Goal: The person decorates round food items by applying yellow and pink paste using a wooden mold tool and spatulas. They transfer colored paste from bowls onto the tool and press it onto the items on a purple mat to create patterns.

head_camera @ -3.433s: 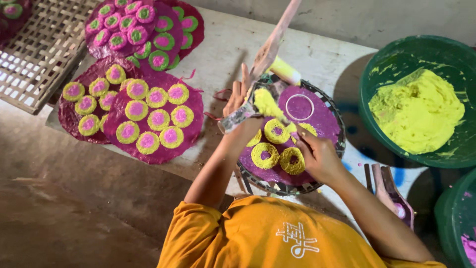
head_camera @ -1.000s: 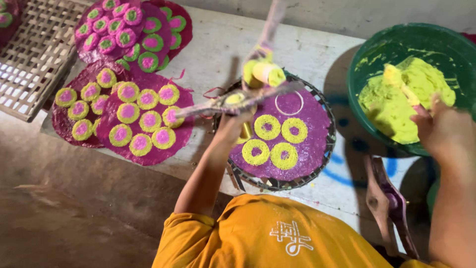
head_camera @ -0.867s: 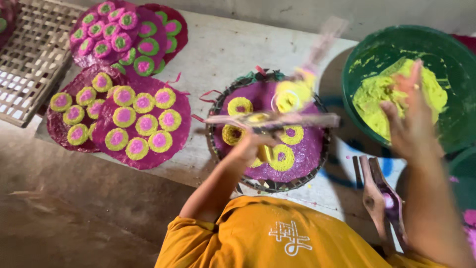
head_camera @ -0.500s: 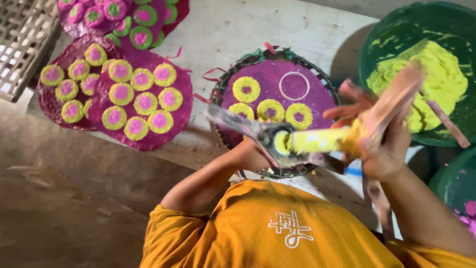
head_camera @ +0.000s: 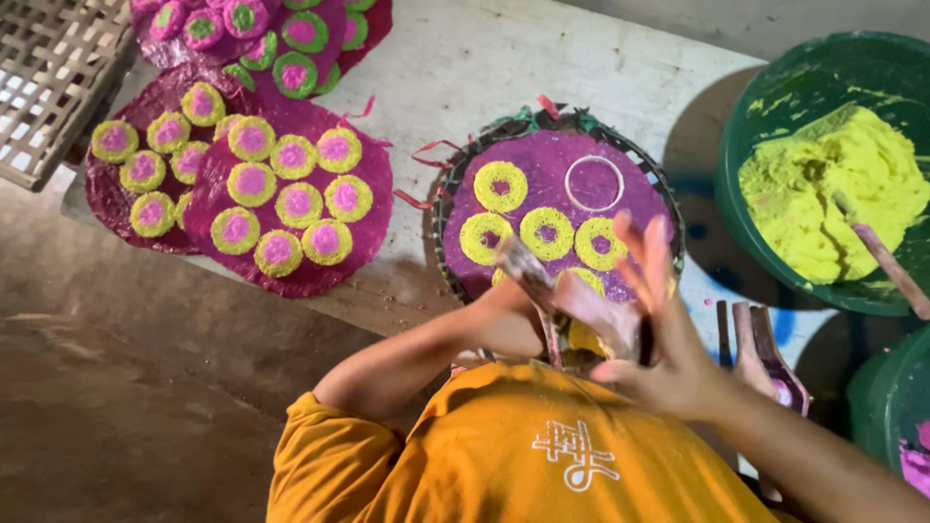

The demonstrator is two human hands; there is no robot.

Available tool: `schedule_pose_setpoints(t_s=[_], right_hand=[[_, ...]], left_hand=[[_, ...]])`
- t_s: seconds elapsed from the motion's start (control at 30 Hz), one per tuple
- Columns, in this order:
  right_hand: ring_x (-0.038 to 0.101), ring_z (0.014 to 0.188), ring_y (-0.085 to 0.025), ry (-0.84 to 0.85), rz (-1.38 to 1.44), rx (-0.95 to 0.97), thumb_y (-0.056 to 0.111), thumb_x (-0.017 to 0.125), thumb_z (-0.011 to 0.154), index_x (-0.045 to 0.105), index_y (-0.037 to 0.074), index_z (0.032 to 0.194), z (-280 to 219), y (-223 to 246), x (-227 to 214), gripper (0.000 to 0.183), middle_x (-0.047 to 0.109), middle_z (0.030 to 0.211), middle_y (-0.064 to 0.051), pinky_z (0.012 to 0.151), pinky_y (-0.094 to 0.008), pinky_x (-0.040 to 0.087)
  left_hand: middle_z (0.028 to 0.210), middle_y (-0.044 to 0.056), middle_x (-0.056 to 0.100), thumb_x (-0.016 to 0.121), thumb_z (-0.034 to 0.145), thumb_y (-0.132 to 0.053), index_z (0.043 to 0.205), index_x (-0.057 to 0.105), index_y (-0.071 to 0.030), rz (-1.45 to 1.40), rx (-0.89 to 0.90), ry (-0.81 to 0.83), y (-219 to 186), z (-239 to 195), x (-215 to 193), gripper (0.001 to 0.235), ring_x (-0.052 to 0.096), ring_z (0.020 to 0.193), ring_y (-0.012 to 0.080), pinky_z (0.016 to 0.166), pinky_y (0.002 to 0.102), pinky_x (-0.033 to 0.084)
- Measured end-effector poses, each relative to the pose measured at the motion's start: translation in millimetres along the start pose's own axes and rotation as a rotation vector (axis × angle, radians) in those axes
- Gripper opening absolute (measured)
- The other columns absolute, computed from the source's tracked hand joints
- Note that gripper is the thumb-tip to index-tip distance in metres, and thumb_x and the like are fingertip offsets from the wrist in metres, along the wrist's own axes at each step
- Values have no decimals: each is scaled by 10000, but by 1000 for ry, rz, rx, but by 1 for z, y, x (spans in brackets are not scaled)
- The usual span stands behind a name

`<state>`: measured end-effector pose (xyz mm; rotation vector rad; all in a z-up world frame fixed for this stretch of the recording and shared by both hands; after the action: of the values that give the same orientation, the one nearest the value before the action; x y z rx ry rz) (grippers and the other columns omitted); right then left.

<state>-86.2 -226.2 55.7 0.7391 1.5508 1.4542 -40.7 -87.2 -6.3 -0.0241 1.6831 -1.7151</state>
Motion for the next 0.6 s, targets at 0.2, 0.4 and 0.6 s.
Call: schedule_pose_setpoints(t_s=[0.2, 0.4, 0.6], right_hand=[[548, 1379, -289, 244, 446, 436, 393, 848, 841, 504, -25, 1488, -55, -101, 13, 844, 598, 1467, -206, 1168, -423, 395], [559, 1134, -215, -289, 285, 250, 406, 850, 799, 508, 25, 1335, -67, -103, -27, 742, 601, 1157, -91, 986, -378, 451], [594, 1136, -229, -503, 458, 10, 414, 864, 871, 436, 36, 1487, -64, -77, -47, 841, 606, 1157, -110, 1054, -409, 484]], left_hand=[[1076, 155, 675, 857, 728, -236, 1314, 533, -97, 122, -171, -340, -8, -7, -59, 684, 665, 961, 355, 839, 428, 537], [1575, 288, 166, 895, 749, -97, 1564, 109, 69, 457, -634, -1027, 45, -106, -50, 1144, 267, 1413, 544, 1136, 586, 257], [1671, 162, 310, 540, 977, -37, 1625, -73, -100, -503, -725, -896, 148, -140, 68, 894, 582, 1239, 280, 902, 411, 533]])
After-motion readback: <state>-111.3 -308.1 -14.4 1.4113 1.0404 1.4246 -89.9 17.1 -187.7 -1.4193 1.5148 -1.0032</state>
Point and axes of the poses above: each hand's wrist, its own z-axis towards the middle knuckle, its own x-axis out of the palm, y = z × x, the point moved 8 cm from there along z, towards the middle knuckle
